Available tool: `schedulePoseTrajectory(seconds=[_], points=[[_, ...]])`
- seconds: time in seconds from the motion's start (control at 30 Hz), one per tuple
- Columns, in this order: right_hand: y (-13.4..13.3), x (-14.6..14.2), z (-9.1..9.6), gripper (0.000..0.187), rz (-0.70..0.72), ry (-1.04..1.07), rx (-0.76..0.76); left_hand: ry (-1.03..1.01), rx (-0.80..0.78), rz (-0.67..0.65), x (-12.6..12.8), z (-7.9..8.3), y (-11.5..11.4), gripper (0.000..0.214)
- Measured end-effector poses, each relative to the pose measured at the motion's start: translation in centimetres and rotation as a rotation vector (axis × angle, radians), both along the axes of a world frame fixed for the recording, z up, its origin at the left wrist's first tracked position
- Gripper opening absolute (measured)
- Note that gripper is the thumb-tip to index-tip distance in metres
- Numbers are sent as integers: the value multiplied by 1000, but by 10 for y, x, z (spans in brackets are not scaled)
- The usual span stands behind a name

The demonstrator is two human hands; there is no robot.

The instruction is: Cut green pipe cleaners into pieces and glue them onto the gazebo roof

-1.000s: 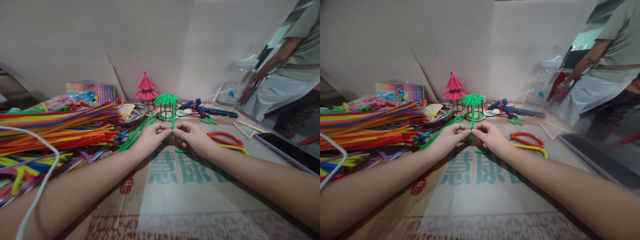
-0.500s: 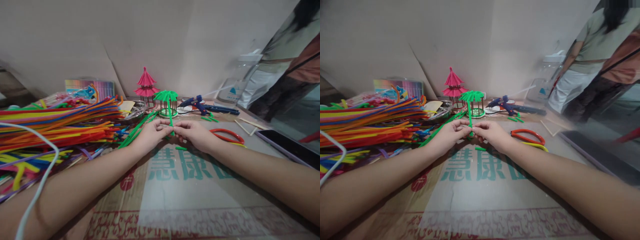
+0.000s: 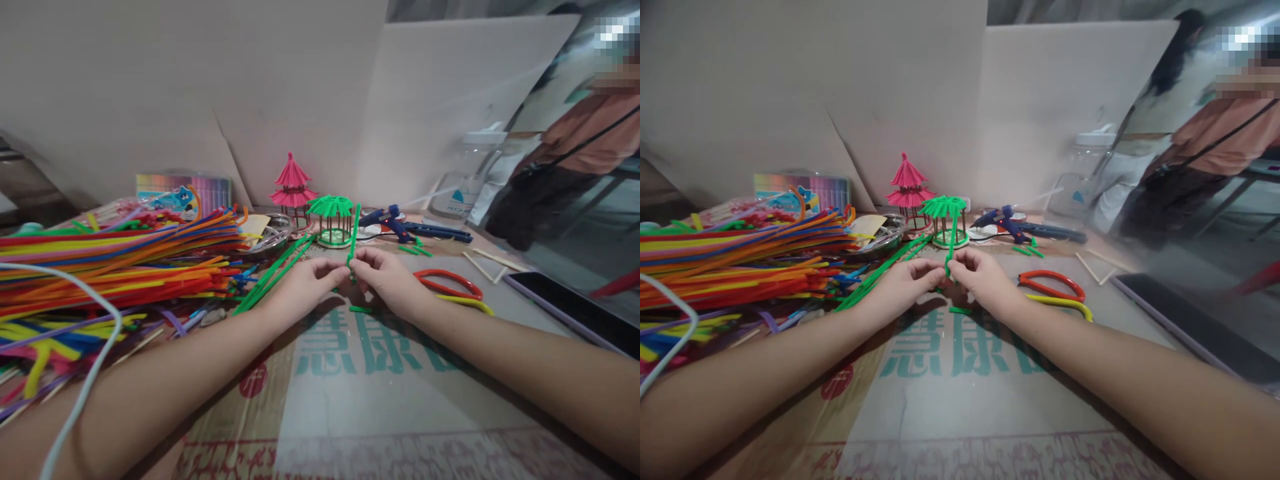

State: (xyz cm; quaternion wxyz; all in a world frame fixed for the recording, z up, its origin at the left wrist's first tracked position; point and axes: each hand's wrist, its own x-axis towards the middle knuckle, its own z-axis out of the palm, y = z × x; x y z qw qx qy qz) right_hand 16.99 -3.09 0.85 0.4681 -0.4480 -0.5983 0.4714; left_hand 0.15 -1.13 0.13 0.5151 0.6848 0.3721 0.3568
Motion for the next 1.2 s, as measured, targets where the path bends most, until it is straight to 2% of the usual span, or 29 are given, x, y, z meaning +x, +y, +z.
schedulePoseTrajectory(seconds=[0.13, 0.23, 0.43, 0.67, 0.8, 1.2], points=[[-1, -1, 1, 25, -22, 18, -25, 127, 118, 47, 1, -1, -3, 27], [1, 0, -1, 23, -63, 18, 15, 159, 162, 55, 1, 1, -5, 25], [5, 1, -5, 23, -58, 12, 44, 36, 165, 121, 0, 0, -1, 36], [-1, -5, -2, 26, -19, -24, -40, 33, 71, 66, 0, 4, -5, 33], [-1, -6, -5, 30, -13, -38, -59, 64, 23, 76, 1, 6, -9, 30], [-3, -7, -7, 37, 13, 5, -79, 162, 10, 114, 1, 14, -17, 25]])
